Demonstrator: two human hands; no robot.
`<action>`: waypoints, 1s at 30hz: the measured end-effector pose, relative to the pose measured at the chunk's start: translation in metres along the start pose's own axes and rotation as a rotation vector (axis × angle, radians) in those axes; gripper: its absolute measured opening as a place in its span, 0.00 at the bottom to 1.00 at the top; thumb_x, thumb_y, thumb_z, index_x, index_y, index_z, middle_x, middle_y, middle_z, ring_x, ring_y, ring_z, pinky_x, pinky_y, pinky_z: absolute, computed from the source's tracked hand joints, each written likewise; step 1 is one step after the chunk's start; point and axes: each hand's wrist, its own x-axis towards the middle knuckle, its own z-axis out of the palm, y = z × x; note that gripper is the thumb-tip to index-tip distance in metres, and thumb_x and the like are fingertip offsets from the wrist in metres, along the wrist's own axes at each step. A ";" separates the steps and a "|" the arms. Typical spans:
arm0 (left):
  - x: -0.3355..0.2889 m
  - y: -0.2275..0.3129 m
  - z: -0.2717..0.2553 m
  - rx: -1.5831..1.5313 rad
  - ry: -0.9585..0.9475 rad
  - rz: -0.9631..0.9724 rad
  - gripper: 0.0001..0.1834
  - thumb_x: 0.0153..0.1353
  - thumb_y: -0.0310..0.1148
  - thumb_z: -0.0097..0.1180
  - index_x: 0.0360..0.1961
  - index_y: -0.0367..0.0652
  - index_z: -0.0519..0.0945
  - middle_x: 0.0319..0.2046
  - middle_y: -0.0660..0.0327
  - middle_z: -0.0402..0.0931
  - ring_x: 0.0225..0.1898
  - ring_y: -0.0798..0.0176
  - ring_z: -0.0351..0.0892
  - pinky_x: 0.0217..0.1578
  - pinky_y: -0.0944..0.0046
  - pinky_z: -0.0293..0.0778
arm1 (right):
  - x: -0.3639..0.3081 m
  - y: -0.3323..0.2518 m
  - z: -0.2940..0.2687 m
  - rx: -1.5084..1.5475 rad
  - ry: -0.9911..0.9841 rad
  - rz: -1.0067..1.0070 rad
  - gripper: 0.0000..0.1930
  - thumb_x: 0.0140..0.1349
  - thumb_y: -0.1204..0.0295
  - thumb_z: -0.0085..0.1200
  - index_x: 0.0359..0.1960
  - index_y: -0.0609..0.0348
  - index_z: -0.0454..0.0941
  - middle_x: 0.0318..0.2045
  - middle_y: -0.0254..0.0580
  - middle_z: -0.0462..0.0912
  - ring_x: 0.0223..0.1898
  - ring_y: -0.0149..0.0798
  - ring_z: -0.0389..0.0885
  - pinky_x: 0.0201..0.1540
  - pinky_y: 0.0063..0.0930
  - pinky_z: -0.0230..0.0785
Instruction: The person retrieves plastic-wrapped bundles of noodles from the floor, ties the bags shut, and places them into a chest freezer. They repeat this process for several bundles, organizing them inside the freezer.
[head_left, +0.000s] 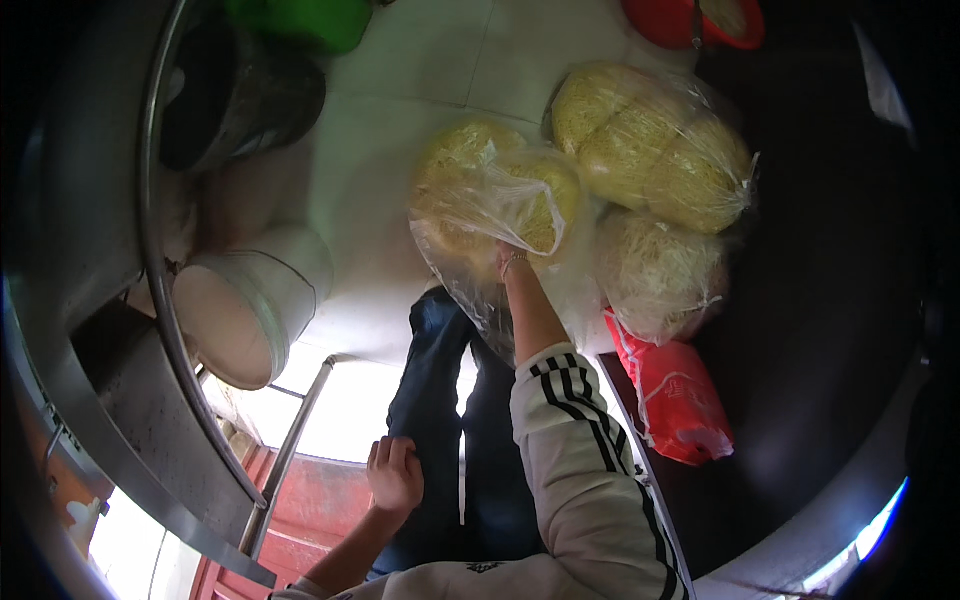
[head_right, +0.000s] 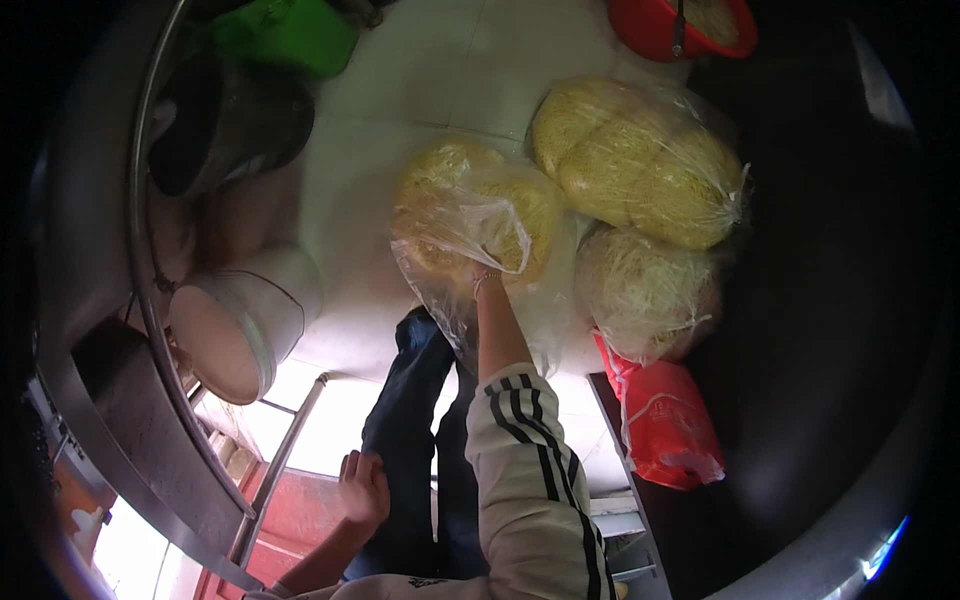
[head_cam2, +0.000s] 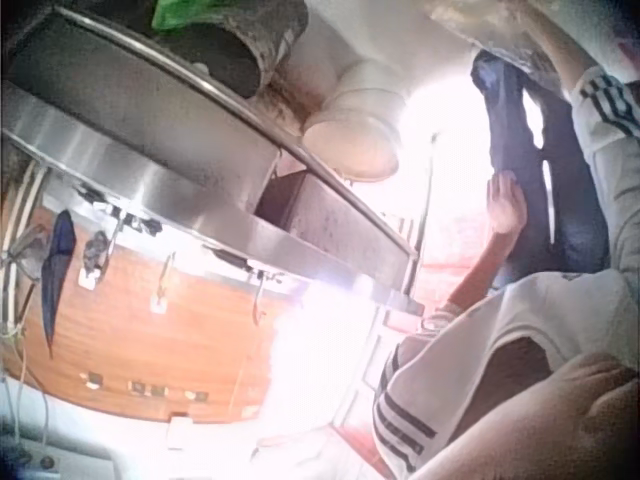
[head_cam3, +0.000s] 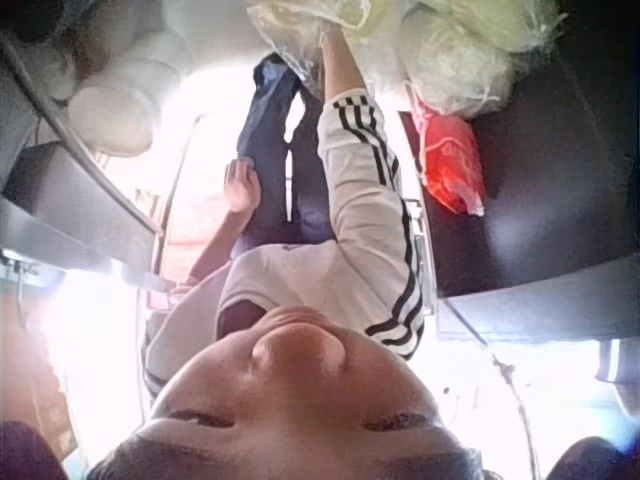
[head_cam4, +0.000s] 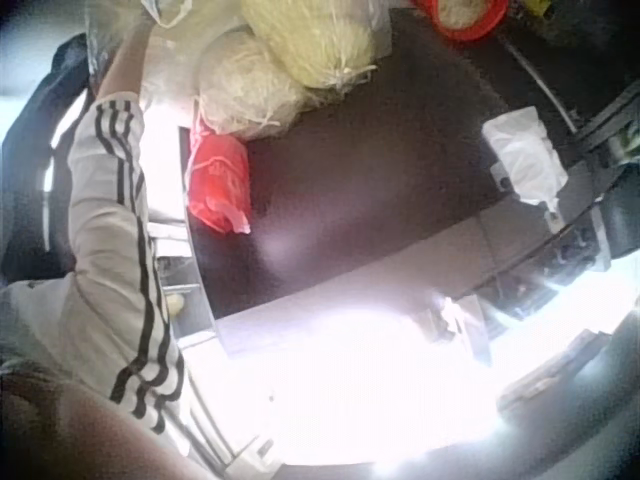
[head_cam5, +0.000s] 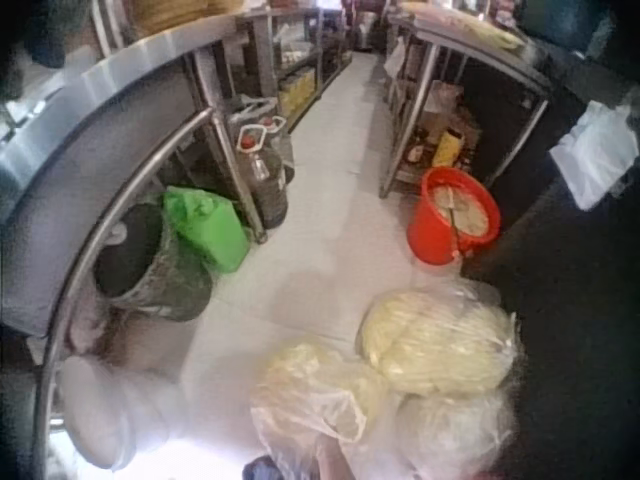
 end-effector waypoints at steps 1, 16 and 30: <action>-0.002 0.001 0.001 -0.011 0.001 0.006 0.06 0.47 0.20 0.45 0.28 0.41 0.69 0.25 0.53 0.67 0.29 0.47 0.68 0.29 0.51 0.65 | -0.004 -0.002 -0.005 -0.016 -0.001 0.024 0.12 0.61 0.53 0.50 0.27 0.42 0.69 0.17 0.26 0.64 0.18 0.26 0.59 0.23 0.30 0.54; -0.033 0.004 0.002 0.045 -0.235 -0.056 0.05 0.55 0.29 0.48 0.29 0.46 0.77 0.33 0.56 0.76 0.41 0.52 0.75 0.41 0.54 0.72 | -0.310 -0.061 -0.095 0.256 -0.032 0.107 0.18 0.66 0.53 0.43 0.45 0.52 0.72 0.33 0.34 0.76 0.28 0.35 0.73 0.26 0.26 0.63; 0.067 0.029 -0.097 -1.191 -0.356 -0.350 0.37 0.62 0.56 0.48 0.68 0.61 0.49 0.63 0.63 0.58 0.63 0.55 0.56 0.55 0.50 0.61 | -0.564 -0.074 -0.072 -0.515 -0.009 -0.536 0.22 0.60 0.55 0.55 0.19 0.64 0.74 0.13 0.40 0.69 0.18 0.28 0.64 0.23 0.28 0.60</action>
